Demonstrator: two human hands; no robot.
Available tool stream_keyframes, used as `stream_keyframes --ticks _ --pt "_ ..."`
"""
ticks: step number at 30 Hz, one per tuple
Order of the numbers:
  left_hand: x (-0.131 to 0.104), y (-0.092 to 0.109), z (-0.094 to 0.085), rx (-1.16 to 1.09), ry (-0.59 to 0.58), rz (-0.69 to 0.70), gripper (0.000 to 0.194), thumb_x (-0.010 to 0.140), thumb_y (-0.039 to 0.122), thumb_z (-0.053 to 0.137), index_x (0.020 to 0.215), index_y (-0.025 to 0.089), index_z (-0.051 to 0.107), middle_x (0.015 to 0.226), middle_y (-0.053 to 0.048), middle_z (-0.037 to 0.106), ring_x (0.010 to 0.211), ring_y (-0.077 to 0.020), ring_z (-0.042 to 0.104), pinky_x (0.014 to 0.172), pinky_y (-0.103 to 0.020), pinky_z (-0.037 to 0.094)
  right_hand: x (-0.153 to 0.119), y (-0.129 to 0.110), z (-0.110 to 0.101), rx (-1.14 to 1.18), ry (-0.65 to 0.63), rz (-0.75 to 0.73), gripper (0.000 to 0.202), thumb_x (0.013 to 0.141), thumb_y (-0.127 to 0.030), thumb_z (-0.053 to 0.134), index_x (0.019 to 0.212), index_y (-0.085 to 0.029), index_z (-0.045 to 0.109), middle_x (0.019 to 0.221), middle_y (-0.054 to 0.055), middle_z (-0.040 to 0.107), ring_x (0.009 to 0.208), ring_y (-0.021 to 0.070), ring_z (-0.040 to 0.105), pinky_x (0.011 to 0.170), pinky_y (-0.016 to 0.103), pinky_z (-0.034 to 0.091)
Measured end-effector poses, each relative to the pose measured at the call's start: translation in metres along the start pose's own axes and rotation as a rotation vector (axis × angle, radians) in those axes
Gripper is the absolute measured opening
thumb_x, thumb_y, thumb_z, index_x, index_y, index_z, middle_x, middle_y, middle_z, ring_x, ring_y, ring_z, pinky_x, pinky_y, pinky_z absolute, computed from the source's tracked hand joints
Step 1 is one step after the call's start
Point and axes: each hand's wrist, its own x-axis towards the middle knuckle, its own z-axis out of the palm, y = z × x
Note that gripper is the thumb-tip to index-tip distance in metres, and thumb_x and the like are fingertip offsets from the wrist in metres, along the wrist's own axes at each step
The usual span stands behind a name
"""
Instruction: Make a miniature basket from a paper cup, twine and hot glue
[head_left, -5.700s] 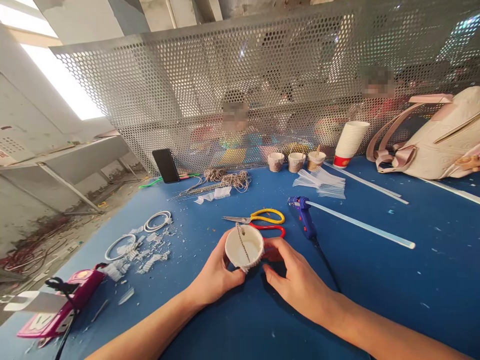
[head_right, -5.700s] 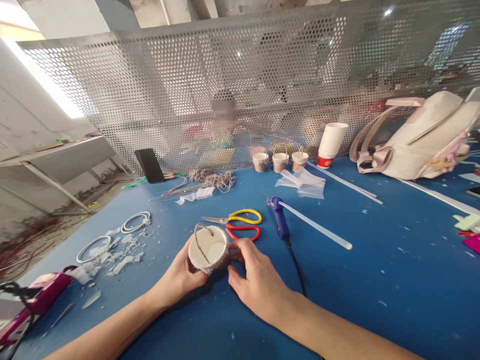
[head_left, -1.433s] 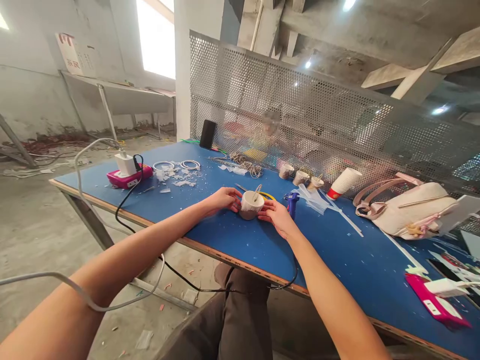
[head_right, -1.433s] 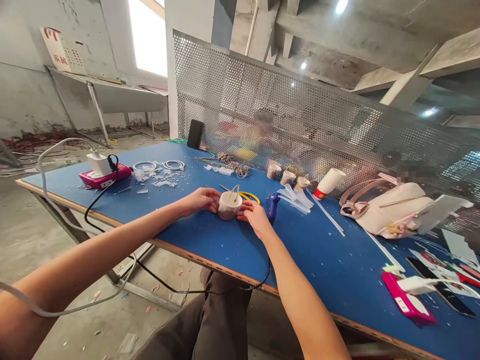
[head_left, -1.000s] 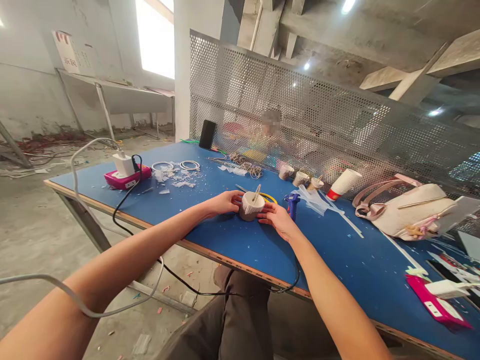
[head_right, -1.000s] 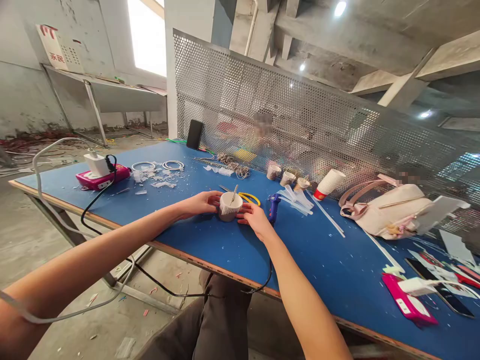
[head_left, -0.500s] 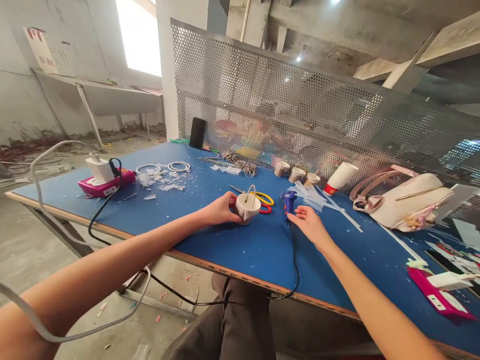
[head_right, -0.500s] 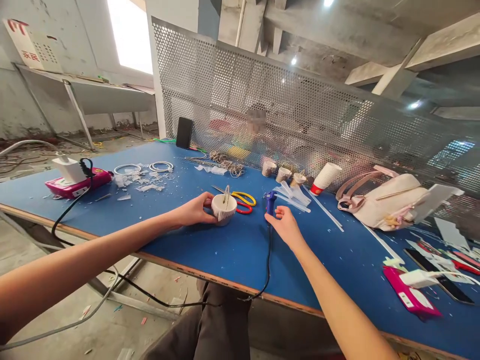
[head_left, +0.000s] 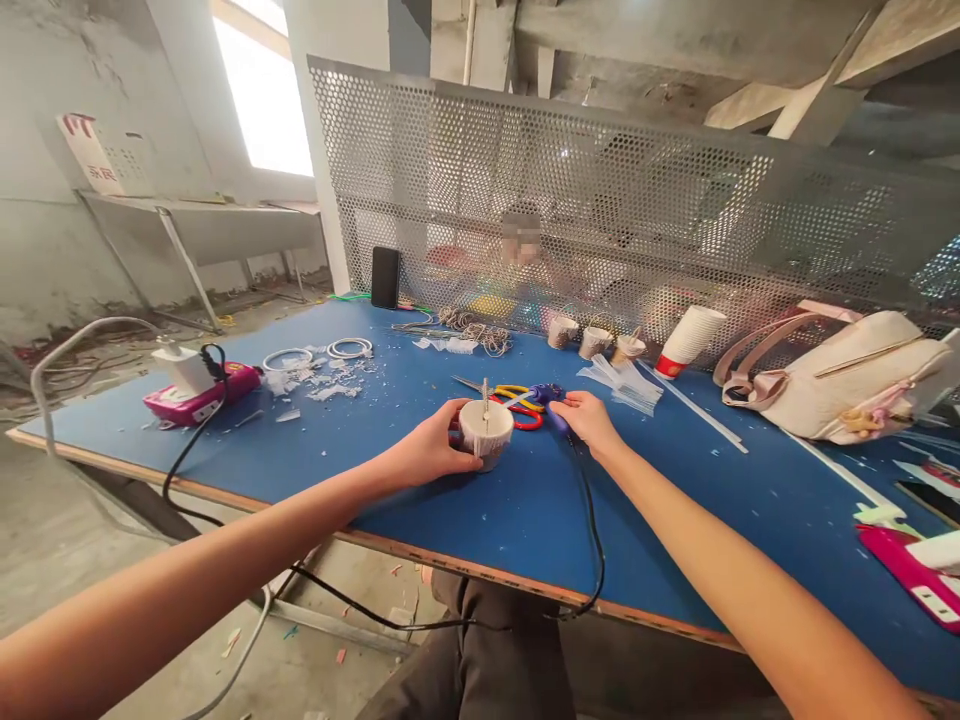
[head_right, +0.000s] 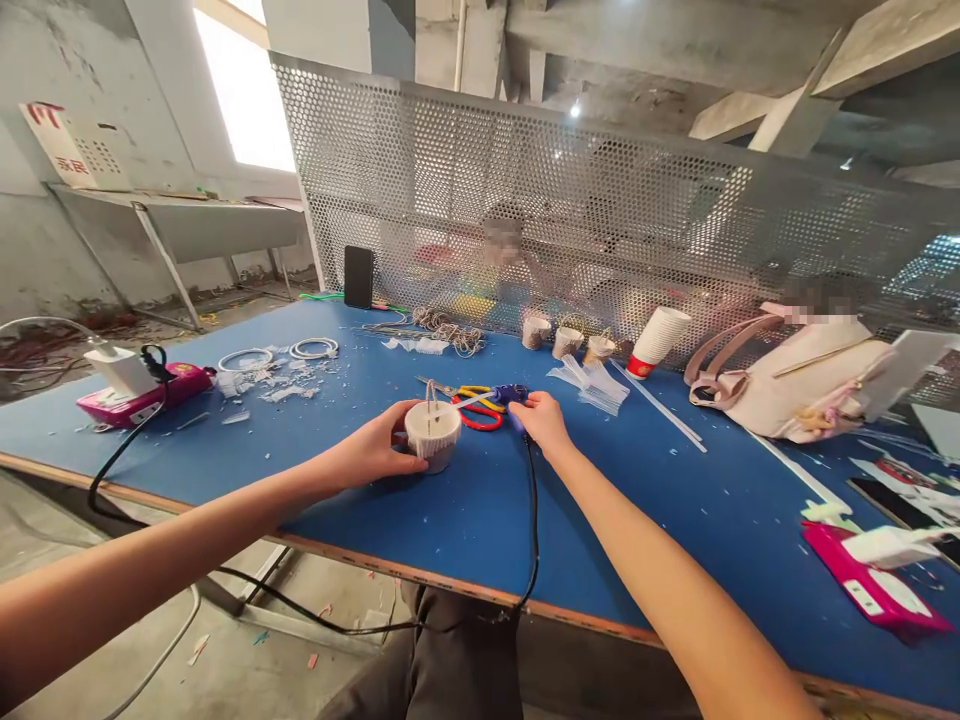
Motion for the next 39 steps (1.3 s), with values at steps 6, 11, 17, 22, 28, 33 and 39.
stream_keyframes --ticks 6,11,17,22,28,33,39 --pt "0.000 0.002 0.005 0.024 0.040 -0.015 0.070 0.055 0.023 0.076 0.118 0.018 0.047 0.114 -0.007 0.064 0.100 -0.0234 0.062 0.091 -0.035 0.047 -0.003 -0.012 0.009 -0.222 -0.028 0.051 0.024 0.087 -0.029 0.060 0.107 -0.015 0.060 0.112 0.007 0.061 0.102 0.0222 0.058 0.090 0.046 0.046" --pt "-0.001 0.000 0.005 0.038 0.076 -0.030 0.069 0.055 0.025 0.076 0.117 0.018 0.046 0.114 -0.009 0.064 0.102 -0.0253 0.062 0.092 -0.038 0.047 -0.008 -0.020 0.010 -0.237 -0.008 0.050 0.025 0.089 -0.029 0.059 0.109 -0.015 0.059 0.112 0.007 0.061 0.100 0.0215 0.059 0.087 0.044 0.048" --pt "-0.006 0.001 0.002 0.020 0.095 -0.037 0.064 0.057 0.024 0.074 0.114 0.019 0.045 0.108 -0.006 0.065 0.096 -0.0234 0.063 0.089 -0.038 0.049 -0.013 -0.017 -0.011 -0.099 0.070 0.040 0.022 0.085 -0.029 0.062 0.102 -0.015 0.059 0.102 0.006 0.063 0.091 0.0199 0.061 0.082 0.040 0.049" --pt "-0.012 0.013 0.001 -0.075 0.139 -0.064 0.061 0.056 0.025 0.074 0.109 0.016 0.046 0.108 -0.008 0.063 0.100 -0.0241 0.061 0.091 -0.040 0.047 -0.027 -0.024 -0.038 0.149 0.118 -0.011 0.032 0.065 -0.024 0.062 0.096 -0.018 0.056 0.090 0.005 0.065 0.081 0.0214 0.062 0.071 0.034 0.049" --pt "-0.015 0.026 0.003 -0.256 0.142 -0.103 0.062 0.058 0.030 0.075 0.112 0.015 0.047 0.103 -0.008 0.063 0.094 -0.0231 0.063 0.083 -0.038 0.050 -0.080 -0.049 -0.048 0.359 -0.056 -0.104 0.021 0.072 -0.034 0.054 0.084 -0.017 0.061 0.076 0.003 0.065 0.056 0.0137 0.055 0.048 0.026 0.043" --pt "-0.009 0.026 0.006 -0.352 0.158 -0.118 0.065 0.060 0.033 0.077 0.114 0.016 0.046 0.100 -0.007 0.066 0.093 -0.0236 0.065 0.080 -0.038 0.052 -0.128 -0.073 -0.043 0.335 -0.166 -0.173 0.025 0.075 -0.031 0.063 0.096 -0.021 0.054 0.086 0.004 0.069 0.065 0.0152 0.060 0.054 0.025 0.048" --pt "0.000 0.022 0.007 -0.344 0.204 -0.158 0.062 0.062 0.038 0.078 0.111 0.014 0.048 0.091 -0.007 0.067 0.085 -0.0230 0.066 0.074 -0.036 0.052 -0.151 -0.080 -0.038 0.250 -0.198 -0.346 0.020 0.081 -0.029 0.057 0.097 -0.022 0.048 0.075 0.001 0.068 0.054 0.0116 0.057 0.052 0.022 0.047"
